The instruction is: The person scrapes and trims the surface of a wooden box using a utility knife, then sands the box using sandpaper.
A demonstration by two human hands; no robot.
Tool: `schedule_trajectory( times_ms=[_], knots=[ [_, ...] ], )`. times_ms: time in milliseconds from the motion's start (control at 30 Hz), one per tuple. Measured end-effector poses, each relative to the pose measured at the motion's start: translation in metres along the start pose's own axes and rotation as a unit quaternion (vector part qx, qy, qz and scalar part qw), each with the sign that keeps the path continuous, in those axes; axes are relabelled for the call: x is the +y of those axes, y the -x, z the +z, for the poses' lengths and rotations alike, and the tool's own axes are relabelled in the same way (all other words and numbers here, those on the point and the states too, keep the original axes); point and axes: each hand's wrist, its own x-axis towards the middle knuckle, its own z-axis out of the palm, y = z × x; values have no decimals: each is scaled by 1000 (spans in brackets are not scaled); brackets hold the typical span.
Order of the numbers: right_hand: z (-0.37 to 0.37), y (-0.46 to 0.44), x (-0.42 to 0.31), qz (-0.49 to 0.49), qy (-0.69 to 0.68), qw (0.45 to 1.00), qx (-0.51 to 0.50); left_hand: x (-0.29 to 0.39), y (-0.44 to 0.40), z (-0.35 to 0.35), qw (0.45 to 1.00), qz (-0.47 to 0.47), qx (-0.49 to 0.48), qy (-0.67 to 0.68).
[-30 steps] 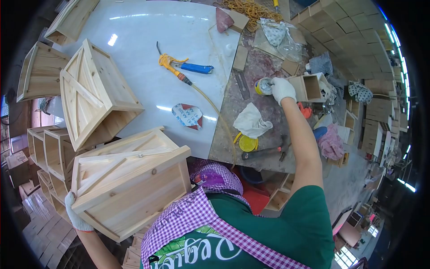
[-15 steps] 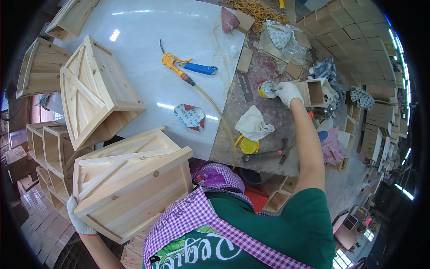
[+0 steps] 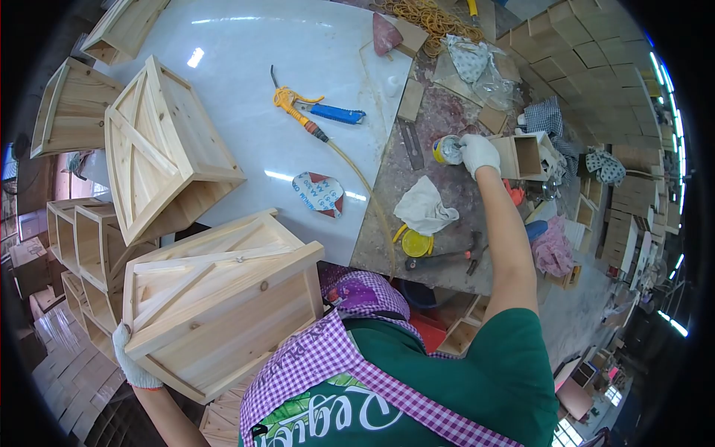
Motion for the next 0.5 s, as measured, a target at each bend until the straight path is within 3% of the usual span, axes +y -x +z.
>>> schedule_trajectory(
  times_ms=[233, 500],
  knots=[
    [-6, 6, 6, -42, -13, 999, -12, 0, 4, 16, 999, 6, 39, 15],
    [-18, 17, 18, -16, -174, 984, -35, -1, -3, 3, 1000, 19, 17, -2]
  ],
)
